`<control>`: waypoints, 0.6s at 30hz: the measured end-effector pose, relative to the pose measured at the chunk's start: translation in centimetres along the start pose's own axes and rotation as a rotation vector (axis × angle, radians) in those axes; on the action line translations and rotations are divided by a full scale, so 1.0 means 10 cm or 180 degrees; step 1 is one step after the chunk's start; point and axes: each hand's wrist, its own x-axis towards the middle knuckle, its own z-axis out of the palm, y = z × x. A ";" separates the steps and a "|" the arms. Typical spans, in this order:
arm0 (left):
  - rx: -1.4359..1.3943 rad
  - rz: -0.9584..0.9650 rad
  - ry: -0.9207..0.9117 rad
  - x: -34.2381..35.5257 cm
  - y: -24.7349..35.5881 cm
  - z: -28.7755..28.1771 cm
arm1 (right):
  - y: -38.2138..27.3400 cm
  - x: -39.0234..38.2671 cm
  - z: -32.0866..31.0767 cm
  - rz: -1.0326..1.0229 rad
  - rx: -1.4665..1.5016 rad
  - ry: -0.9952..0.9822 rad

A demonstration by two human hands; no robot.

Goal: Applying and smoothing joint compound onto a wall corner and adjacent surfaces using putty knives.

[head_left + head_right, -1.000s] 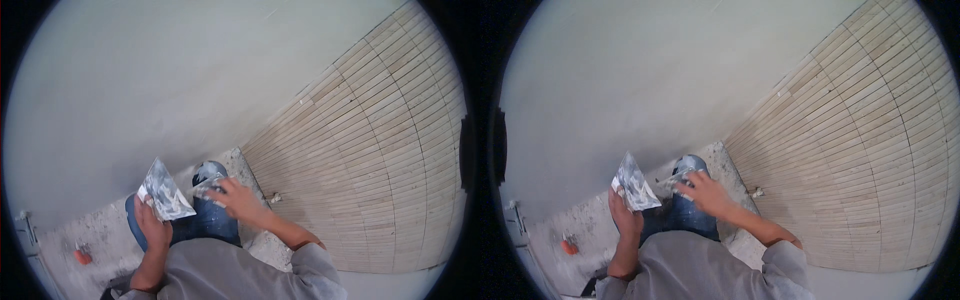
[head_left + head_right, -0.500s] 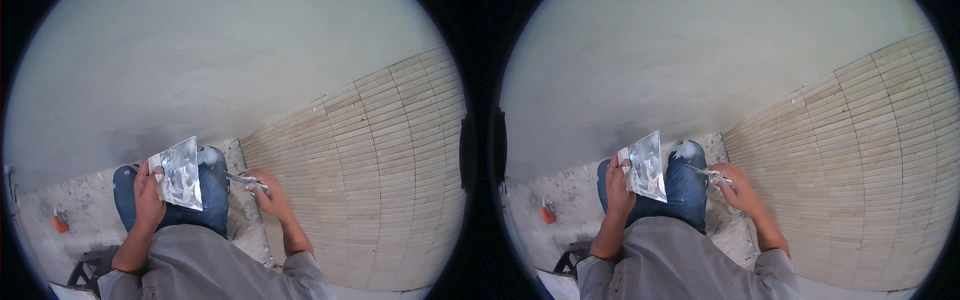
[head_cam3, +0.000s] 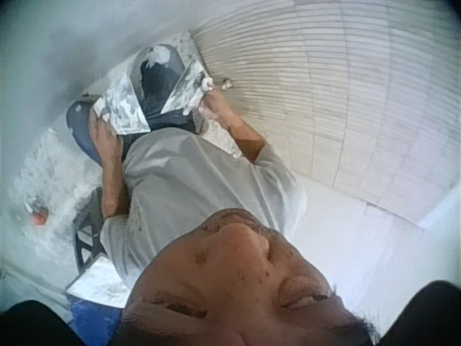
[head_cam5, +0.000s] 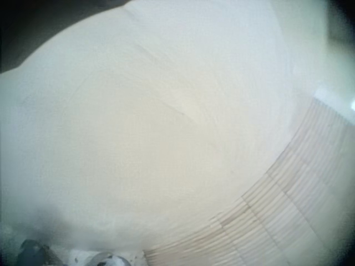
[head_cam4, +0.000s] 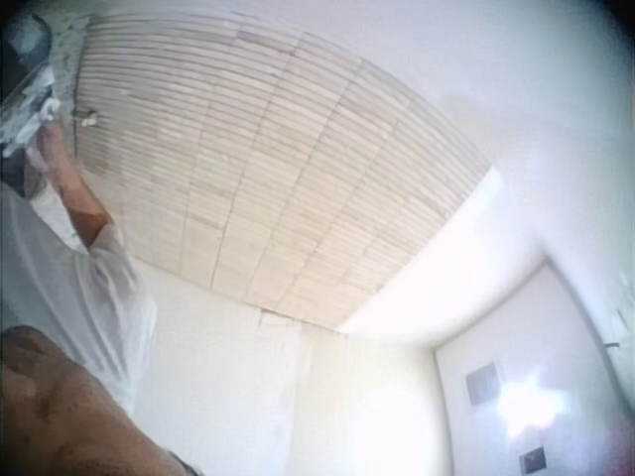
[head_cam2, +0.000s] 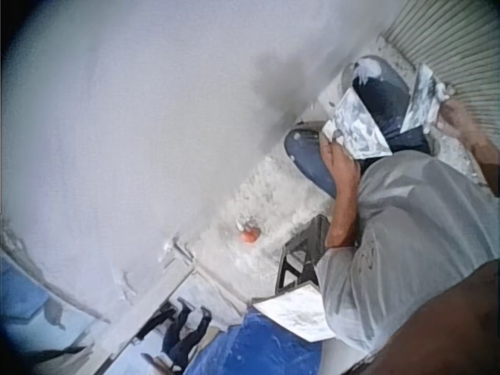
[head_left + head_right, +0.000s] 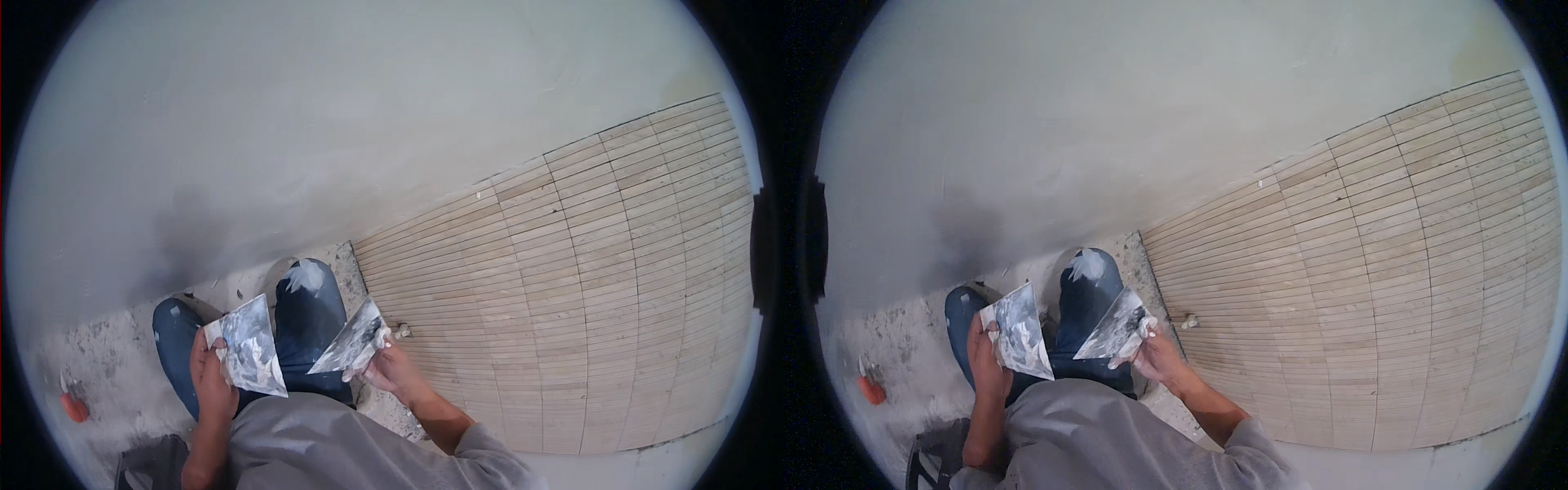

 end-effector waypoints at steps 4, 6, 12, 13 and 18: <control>-0.0003 0.0055 -0.0015 0.00 -0.01 0.02 | 0.01 0.05 0.03 0.0111 0.0115 -0.0058; 0.0011 0.0009 -0.0067 0.00 -0.04 0.00 | -0.04 0.08 0.08 0.0172 0.0201 -0.0238; -0.0026 0.0134 0.0023 -0.04 0.01 0.03 | -0.14 0.06 0.16 0.0046 -0.0563 -0.0120; -0.0014 0.0127 -0.0072 -0.06 0.04 0.03 | -0.15 0.06 0.20 0.0081 -0.1138 -0.0112; 0.0427 0.0256 -0.0198 -0.04 0.07 -0.13 | -0.44 0.10 0.71 -0.0783 -0.3898 -0.0420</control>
